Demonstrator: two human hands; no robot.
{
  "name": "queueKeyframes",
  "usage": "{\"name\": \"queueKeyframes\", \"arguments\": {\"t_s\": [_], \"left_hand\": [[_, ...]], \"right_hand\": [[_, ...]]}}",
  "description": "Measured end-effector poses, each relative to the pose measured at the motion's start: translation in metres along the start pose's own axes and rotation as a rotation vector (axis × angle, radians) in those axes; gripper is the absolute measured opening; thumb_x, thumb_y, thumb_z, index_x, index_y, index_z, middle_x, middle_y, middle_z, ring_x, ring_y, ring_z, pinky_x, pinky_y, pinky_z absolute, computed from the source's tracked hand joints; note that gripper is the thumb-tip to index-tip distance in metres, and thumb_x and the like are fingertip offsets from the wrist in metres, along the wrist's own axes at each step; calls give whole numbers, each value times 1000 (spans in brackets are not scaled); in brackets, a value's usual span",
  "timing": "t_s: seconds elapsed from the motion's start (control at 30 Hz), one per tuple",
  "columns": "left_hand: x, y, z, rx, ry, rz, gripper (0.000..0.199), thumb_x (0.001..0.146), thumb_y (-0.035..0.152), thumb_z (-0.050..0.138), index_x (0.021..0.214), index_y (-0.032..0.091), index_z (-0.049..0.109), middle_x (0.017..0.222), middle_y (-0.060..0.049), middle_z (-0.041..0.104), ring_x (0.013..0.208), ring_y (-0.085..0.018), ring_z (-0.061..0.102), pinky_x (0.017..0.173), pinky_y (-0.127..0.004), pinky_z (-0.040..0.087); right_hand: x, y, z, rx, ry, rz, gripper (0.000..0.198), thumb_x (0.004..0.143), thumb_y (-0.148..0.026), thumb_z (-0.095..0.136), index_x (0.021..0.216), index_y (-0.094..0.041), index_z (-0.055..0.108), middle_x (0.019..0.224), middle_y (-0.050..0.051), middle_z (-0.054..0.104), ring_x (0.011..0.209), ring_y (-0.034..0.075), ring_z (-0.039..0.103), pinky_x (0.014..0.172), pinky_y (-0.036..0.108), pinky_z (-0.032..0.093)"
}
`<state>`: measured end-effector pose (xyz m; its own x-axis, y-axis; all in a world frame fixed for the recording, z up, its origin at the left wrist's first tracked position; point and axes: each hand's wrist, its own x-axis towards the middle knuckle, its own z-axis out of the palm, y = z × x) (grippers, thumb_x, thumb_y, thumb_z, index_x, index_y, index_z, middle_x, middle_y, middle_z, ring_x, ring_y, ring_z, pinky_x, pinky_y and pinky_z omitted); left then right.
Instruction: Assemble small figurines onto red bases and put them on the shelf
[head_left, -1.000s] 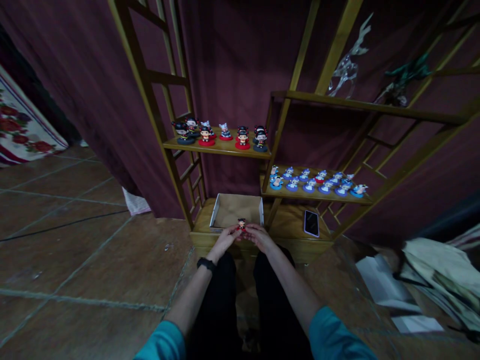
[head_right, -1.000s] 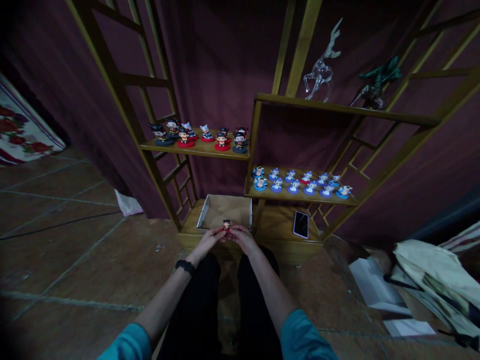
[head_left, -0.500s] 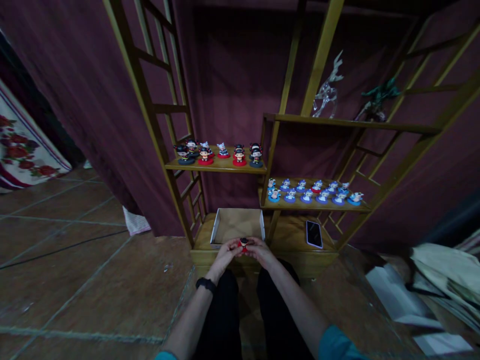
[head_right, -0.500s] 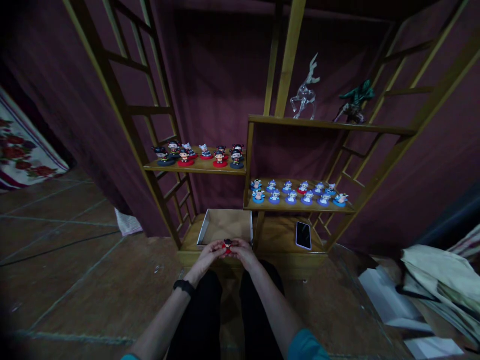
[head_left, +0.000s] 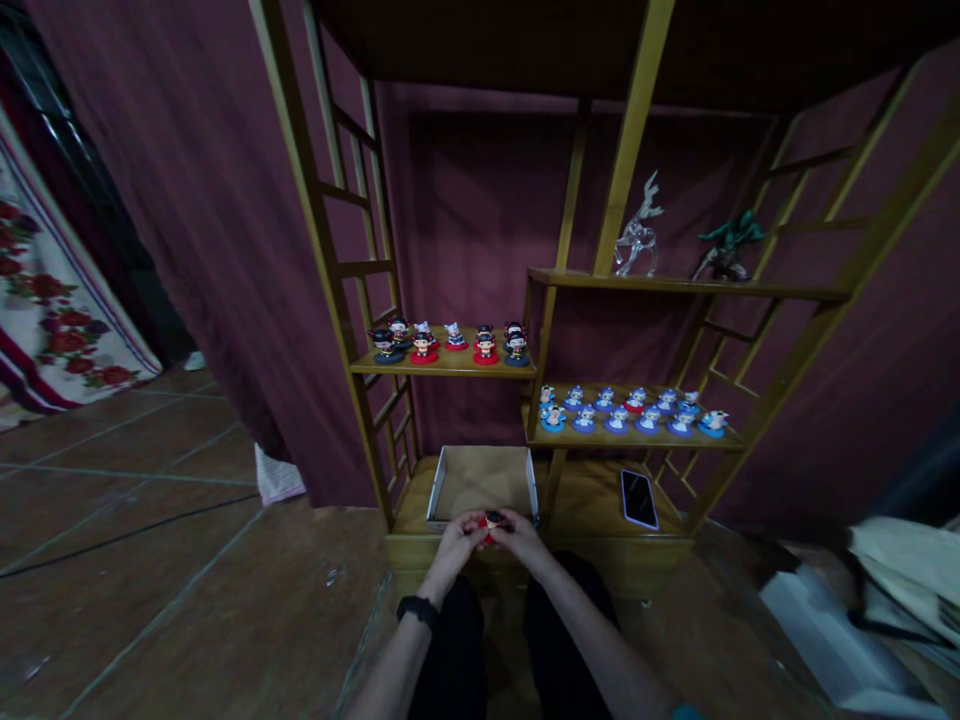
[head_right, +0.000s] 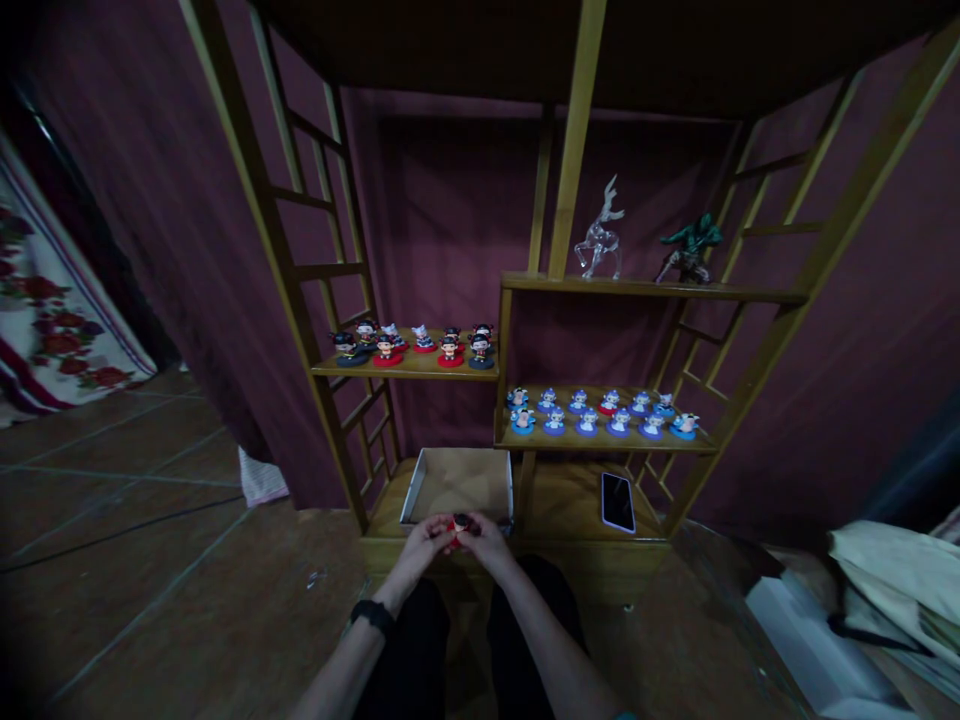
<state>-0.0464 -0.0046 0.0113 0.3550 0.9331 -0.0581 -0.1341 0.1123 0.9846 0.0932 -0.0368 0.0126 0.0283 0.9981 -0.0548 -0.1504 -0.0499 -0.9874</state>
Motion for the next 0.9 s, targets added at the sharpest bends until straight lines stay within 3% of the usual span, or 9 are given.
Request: {"name": "queueKeyframes", "arguments": {"t_s": [0.23, 0.5, 0.73, 0.9], "left_hand": [[0, -1, -2, 4, -10, 6, 38, 54, 35, 74, 82, 13, 61, 56, 1, 58, 48, -9, 52, 47, -20, 38], [-2, -1, -4, -18, -17, -50, 43, 53, 34, 76, 86, 11, 60, 58, -1, 61, 49, -10, 54, 49, -20, 40], [-7, 4, -5, -56, -44, -88, 40, 55, 31, 77, 86, 11, 61, 64, -3, 64, 54, -11, 58, 52, -20, 43], [-10, 6, -3, -126, -18, -127, 41, 57, 30, 77, 89, 11, 60, 73, -7, 67, 61, -13, 63, 54, -20, 45]], "right_hand": [[4, 7, 1, -74, 14, -78, 35, 57, -42, 71, 83, -21, 63, 67, -2, 61, 56, 12, 52, 53, 26, 42], [3, 9, -2, -68, -30, -54, 39, 56, -44, 72, 85, -19, 62, 69, -2, 63, 60, 13, 57, 59, 28, 47], [4, 11, 2, -46, 53, -123, 37, 52, -39, 75, 80, -19, 61, 72, 0, 65, 67, 15, 59, 68, 31, 47], [2, 5, 7, 77, 80, -86, 37, 46, -39, 76, 72, -19, 58, 66, -2, 63, 56, 13, 55, 56, 27, 45]]}}
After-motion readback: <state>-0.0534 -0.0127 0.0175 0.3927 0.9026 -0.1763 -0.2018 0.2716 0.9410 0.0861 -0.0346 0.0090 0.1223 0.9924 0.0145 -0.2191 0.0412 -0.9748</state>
